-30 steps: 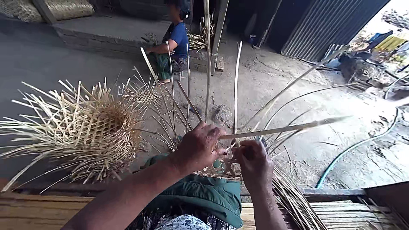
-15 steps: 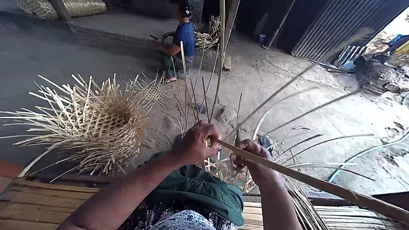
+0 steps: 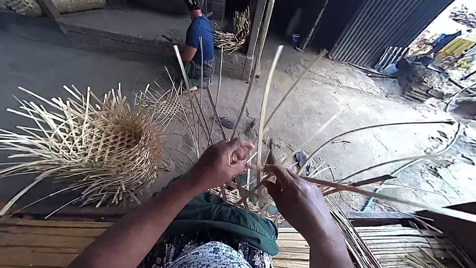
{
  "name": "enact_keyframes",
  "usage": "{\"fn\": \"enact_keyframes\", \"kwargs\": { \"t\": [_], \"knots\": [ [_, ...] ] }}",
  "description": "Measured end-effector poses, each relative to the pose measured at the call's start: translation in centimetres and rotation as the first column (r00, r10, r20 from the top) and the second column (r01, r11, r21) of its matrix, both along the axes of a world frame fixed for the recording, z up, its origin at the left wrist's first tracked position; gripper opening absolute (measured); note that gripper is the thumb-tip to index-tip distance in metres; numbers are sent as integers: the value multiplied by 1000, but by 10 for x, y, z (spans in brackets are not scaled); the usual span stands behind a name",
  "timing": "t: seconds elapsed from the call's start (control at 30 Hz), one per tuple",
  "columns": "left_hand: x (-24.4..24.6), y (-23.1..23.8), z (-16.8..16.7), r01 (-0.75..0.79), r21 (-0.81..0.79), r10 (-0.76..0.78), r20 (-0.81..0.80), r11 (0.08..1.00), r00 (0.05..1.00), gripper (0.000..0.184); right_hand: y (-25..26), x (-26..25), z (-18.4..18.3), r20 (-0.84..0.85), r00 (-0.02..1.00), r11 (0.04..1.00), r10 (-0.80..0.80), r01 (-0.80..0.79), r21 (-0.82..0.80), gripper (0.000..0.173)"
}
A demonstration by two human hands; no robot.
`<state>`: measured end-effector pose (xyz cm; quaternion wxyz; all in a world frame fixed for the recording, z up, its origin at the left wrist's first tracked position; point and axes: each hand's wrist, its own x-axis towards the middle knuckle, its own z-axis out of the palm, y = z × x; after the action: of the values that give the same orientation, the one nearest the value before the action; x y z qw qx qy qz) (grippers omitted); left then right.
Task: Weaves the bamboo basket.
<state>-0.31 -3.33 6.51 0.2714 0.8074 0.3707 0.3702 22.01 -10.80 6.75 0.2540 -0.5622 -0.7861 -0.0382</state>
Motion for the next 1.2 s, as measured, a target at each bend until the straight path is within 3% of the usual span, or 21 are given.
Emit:
{"fn": "enact_keyframes", "kwargs": {
  "t": [0.07, 0.13, 0.23, 0.4, 0.47, 0.53, 0.57, 0.63, 0.7, 0.8, 1.0, 1.1, 1.2],
  "knots": [
    [-4, 3, 7, 71, -213, -51, 98, 974, 994, 35, 0, 2, 5, -25, 999, 998, 33, -34, -53, 25],
    [-2, 3, 9, 156, -294, -91, 222, 943, 971, 18, 0, -3, 7, -26, 1000, 998, 0, -2, -68, 33],
    [1, 3, 0, 298, -254, -172, 421, 920, 891, 9, 2, -3, 9, -55, 997, 988, -48, 39, -148, 40],
    [1, 6, -20, 294, -76, -208, 541, 953, 815, 8, 5, -1, 15, -68, 992, 967, -107, 88, -238, 44],
    [4, 2, -20, 151, 85, -173, 473, 985, 864, 16, 6, 0, 16, -68, 991, 964, -115, 95, -247, 45],
    [10, -6, -13, 34, 395, -134, 230, 918, 964, 34, 8, -1, 11, -95, 992, 981, -83, 64, -181, 42],
    [14, -9, -7, 71, 520, -112, 49, 851, 992, 39, 10, -3, 7, -129, 990, 992, -52, 36, -124, 38],
    [22, -3, -2, 189, 641, -7, -276, 744, 961, 43, 12, -6, -2, -219, 976, 1000, -1, -4, -23, 22],
    [19, 17, 1, 248, 604, 67, -450, 758, 891, 46, 16, -3, -12, -310, 951, 999, 7, 5, 35, 22],
    [4, 38, 15, 141, 558, 106, -387, 818, 916, 49, 13, 0, -17, -404, 913, 995, -57, 86, 53, 18],
    [13, 12, 20, -28, 499, 75, -74, 866, 994, 34, 22, -9, -17, -554, 832, 974, -21, 142, 176, 22],
    [12, 11, 4, -57, 400, 88, -58, 915, 994, 30, 16, -12, -11, -356, 921, 979, -157, 192, 64, 34],
    [11, 6, -1, -40, 374, 67, -58, 927, 996, 27, 3, -21, 1, -143, 953, 960, -265, 275, 55, 27]
  ]
}}
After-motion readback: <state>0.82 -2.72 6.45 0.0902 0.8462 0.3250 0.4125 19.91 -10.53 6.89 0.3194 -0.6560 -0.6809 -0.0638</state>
